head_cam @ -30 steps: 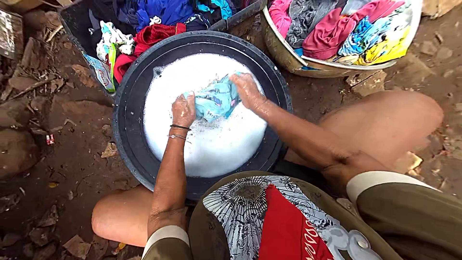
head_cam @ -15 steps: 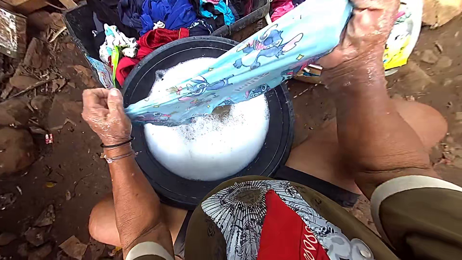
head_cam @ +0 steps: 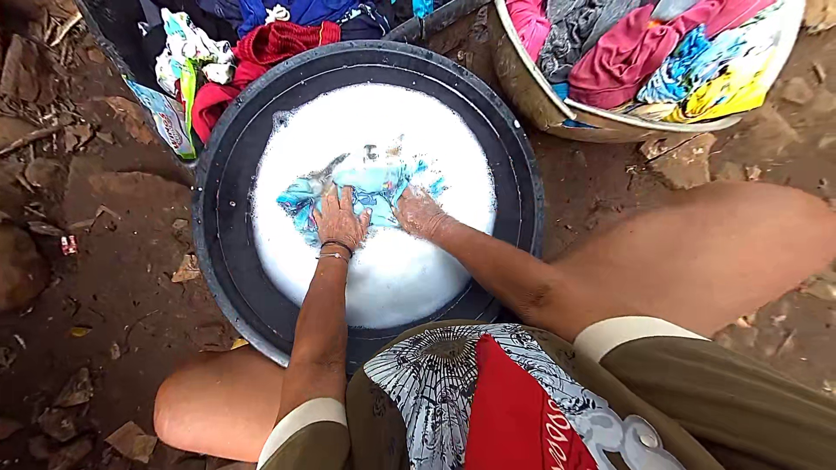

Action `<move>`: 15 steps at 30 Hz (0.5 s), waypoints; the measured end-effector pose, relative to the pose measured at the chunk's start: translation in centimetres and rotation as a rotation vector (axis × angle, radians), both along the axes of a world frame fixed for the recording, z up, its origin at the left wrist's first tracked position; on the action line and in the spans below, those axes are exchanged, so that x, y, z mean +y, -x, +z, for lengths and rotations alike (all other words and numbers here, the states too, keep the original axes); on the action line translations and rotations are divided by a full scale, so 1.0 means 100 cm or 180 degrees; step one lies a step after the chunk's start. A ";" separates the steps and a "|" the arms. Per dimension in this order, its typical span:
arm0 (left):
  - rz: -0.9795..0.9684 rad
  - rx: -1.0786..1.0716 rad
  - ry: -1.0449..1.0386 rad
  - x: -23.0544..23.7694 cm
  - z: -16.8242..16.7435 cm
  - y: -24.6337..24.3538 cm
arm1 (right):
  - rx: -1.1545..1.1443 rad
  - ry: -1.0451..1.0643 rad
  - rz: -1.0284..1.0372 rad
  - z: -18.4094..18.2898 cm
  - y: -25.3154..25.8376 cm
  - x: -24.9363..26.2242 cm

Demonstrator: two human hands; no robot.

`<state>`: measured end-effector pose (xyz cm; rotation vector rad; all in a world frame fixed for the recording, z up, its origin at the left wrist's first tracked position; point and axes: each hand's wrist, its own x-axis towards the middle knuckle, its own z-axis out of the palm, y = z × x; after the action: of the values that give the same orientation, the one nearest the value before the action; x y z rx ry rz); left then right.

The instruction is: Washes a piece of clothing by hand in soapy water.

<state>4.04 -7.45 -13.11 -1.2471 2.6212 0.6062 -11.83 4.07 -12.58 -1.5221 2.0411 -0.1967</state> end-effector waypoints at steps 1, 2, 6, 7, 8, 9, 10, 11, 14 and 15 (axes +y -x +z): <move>0.0060 -0.0163 -0.0101 0.001 0.001 0.000 | -0.0127 -0.0356 0.0027 0.001 0.000 -0.001; 0.0126 -0.0311 -0.0217 0.000 0.002 0.002 | -0.0267 -0.0676 0.0037 0.004 0.001 -0.005; -0.0420 -0.0957 -0.0974 -0.009 0.017 0.006 | -0.0773 -0.1204 -0.0012 0.028 0.004 -0.011; -0.0665 -0.0944 -0.1150 -0.014 0.022 0.005 | -0.0968 -0.1050 -0.0100 0.035 0.008 -0.013; -0.0708 -0.0830 -0.1253 -0.021 0.024 0.003 | -0.1248 -0.0831 -0.0270 0.047 0.013 -0.016; -0.0622 -0.0625 -0.1289 -0.028 0.025 0.000 | -0.1612 -0.0544 -0.0510 0.062 0.020 -0.016; -0.0477 -0.0338 -0.1276 -0.033 0.026 -0.005 | -0.2064 -0.0178 -0.0894 0.079 0.027 -0.014; -0.0271 -0.0072 -0.1318 -0.037 0.029 -0.011 | -0.2566 0.0408 -0.1298 0.091 0.035 -0.008; 0.0362 0.0589 -0.1432 -0.043 0.034 -0.023 | -0.4218 0.1911 -0.2469 0.087 0.047 -0.005; 0.0489 0.0755 -0.1427 -0.044 0.037 -0.022 | -0.4361 0.1995 -0.2727 0.075 0.045 -0.006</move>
<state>6.21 -11.88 -9.42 -1.2957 2.3720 1.3552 -16.31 3.44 -5.05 -0.2866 1.2666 -1.7483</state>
